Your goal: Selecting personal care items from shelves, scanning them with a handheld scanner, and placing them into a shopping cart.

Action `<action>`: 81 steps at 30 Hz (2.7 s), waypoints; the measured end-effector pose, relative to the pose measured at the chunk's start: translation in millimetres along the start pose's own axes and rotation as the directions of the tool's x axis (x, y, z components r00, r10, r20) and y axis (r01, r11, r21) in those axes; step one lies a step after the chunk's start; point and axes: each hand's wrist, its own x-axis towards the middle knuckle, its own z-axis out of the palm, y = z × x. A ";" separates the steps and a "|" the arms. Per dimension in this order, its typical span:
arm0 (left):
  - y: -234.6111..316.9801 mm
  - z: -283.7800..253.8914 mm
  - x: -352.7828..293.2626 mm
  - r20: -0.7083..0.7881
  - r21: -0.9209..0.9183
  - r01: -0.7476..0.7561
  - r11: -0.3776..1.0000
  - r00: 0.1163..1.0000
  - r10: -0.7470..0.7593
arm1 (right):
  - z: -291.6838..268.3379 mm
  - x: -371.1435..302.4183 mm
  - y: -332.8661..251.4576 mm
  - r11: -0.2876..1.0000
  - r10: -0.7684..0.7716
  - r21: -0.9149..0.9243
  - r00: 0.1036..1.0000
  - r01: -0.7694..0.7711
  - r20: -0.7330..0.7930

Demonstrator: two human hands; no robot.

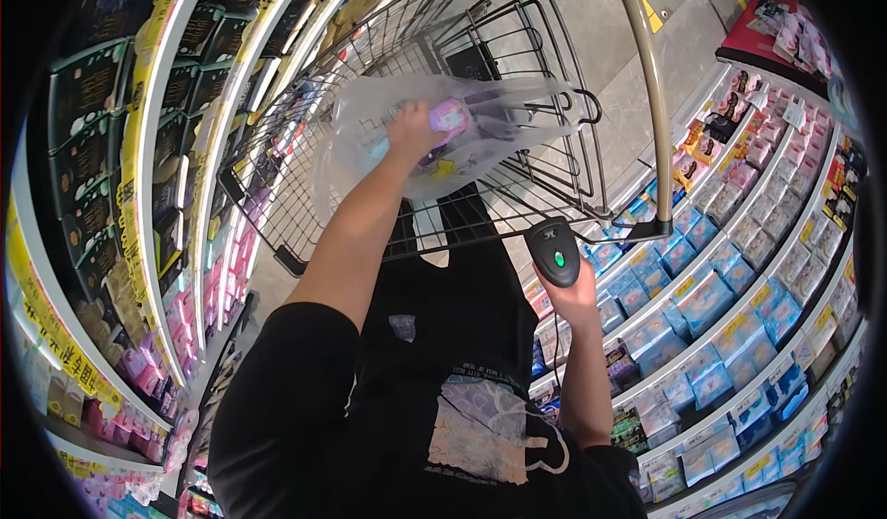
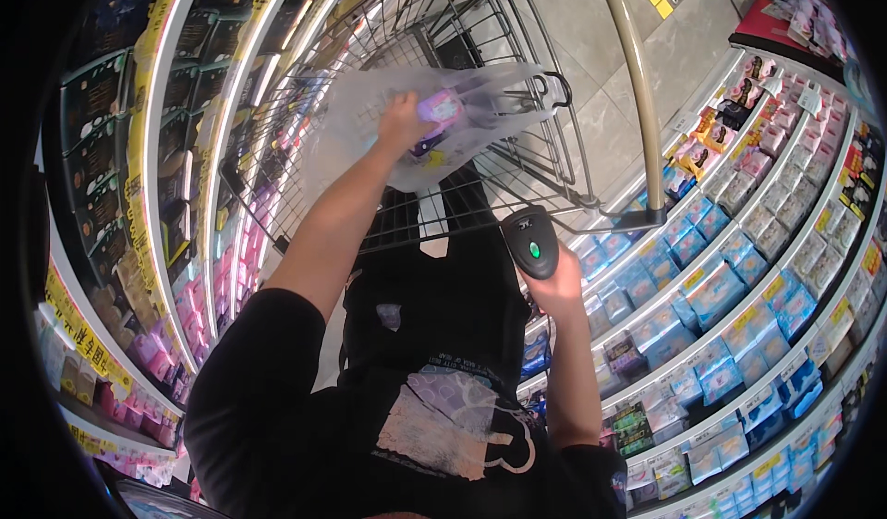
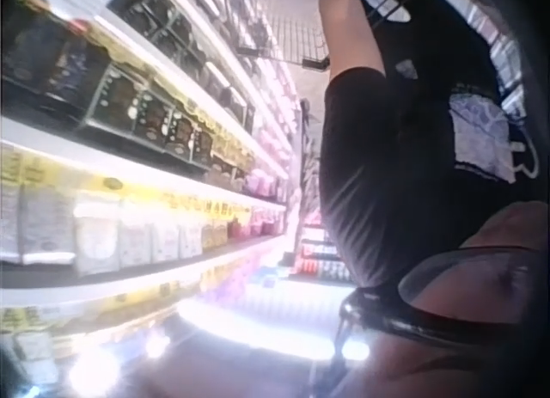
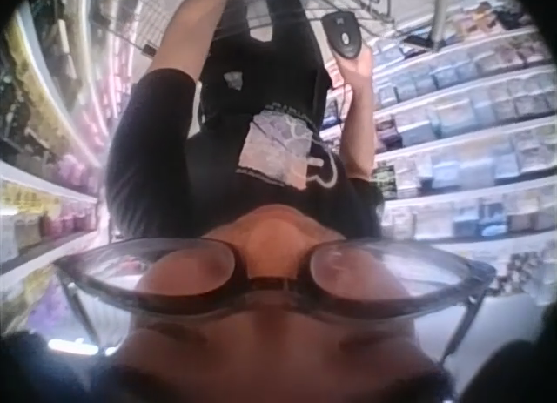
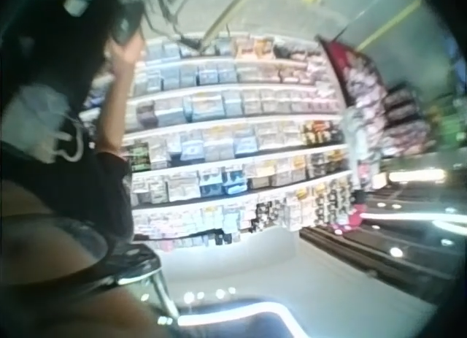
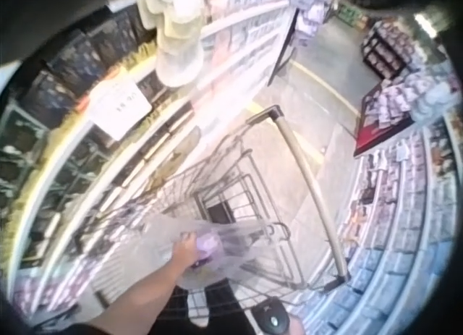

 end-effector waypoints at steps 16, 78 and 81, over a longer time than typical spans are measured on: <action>-29.9 28.9 -9.1 0.202 -0.341 0.231 0.911 0.965 -0.169 | 5.8 -26.1 18.5 0.998 0.050 -0.047 0.997 -0.047 0.055; -38.7 -173.9 -322.7 -0.456 -0.749 -0.232 -0.620 0.861 0.228 | 70.8 -235.0 -172.2 0.969 -0.239 0.136 0.913 0.204 0.330; -20.5 -159.7 -321.2 -0.477 -0.744 -0.264 -0.613 0.853 0.211 | 47.0 -232.6 -154.6 0.959 -0.272 0.172 0.905 0.226 0.327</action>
